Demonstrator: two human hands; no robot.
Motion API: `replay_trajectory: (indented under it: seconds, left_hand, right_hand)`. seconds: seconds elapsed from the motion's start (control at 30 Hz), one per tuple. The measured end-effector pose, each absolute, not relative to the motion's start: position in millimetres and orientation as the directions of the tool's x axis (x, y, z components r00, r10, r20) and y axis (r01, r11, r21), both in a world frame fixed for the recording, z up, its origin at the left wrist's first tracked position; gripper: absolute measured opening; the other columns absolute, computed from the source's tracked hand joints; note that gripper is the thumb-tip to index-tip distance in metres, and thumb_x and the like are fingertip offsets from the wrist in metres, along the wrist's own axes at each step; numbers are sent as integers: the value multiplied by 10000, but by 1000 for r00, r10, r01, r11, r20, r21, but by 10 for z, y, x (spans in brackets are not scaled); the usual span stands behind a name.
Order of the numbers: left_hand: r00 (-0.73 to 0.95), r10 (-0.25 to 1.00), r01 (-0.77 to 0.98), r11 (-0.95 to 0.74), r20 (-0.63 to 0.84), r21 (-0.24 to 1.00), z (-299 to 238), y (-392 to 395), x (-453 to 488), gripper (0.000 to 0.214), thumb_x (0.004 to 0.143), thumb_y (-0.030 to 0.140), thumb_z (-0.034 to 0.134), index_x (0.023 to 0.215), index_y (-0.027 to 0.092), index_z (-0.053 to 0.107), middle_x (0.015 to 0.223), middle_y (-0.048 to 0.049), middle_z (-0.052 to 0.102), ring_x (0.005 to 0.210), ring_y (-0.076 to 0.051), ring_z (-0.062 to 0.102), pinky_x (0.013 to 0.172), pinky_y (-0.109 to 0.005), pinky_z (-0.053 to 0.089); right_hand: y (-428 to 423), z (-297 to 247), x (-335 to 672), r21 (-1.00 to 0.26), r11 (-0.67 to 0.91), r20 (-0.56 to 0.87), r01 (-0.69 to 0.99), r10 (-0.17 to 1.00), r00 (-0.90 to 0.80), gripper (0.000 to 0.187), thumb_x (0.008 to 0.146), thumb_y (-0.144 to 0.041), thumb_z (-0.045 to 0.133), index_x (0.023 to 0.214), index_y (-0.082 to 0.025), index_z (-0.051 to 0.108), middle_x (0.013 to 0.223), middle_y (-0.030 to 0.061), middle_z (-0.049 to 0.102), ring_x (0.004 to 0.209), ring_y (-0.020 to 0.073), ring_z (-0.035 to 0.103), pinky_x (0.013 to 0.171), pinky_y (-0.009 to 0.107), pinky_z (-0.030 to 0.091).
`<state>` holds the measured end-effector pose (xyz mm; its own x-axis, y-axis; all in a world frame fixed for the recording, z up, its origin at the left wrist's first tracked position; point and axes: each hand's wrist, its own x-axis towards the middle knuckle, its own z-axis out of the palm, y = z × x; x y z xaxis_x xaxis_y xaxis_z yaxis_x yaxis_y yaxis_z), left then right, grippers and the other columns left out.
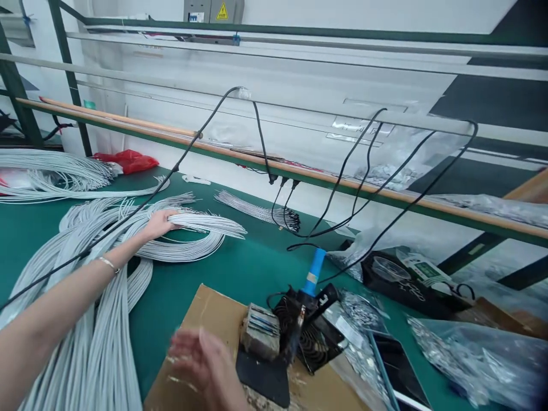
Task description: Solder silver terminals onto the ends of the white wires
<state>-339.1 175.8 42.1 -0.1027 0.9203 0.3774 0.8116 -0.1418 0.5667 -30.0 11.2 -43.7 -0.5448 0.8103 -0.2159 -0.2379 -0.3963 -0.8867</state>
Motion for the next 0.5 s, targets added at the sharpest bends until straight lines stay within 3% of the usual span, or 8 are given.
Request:
replay_trajectory:
  seconds: [0.1,0.17,0.33,0.5]
  left_hand:
    - [-63,939,858,-122,338,499,389,1418,-3550,355,995,358,696,1295,170,668,1307,-96,693,1097,-289,710,911,-486,615]
    - [-31,949,885,-120,314,450,342,1209,-3617,350,990,359,702,1283,168,676,1296,-91,699,1077,-286,714,891,-471,620]
    - [146,961,931,-214,237,296,222,859,-3630,318,994,348,699,1262,176,681,1284,-100,705,1087,-269,711,923,-487,608]
    - [255,956,940,-281,148,193,87,692,-3531,285,999,349,691,1233,188,695,1284,-100,708,1107,-267,703,957,-499,593]
  right_hand:
    - [573,-265,-718,-780,-439,-141,-446,818,-558,479,1030,-577,601,1205,-143,704,1221,131,758,1171,264,721,1050,468,558]
    - [918,-157,-891,-706,-424,-119,-568,861,-495,538,1030,-633,554,1224,-150,691,1270,141,742,1222,274,699,1053,462,558]
    - [1559,-149,-961,-602,-341,-210,-722,940,-269,373,1042,-440,639,1301,-171,646,1266,100,695,1040,237,719,881,436,619]
    - [1450,-334,-1005,-643,-337,-229,-688,941,-248,275,1040,-368,660,1218,-159,665,1117,63,713,858,176,714,725,333,625]
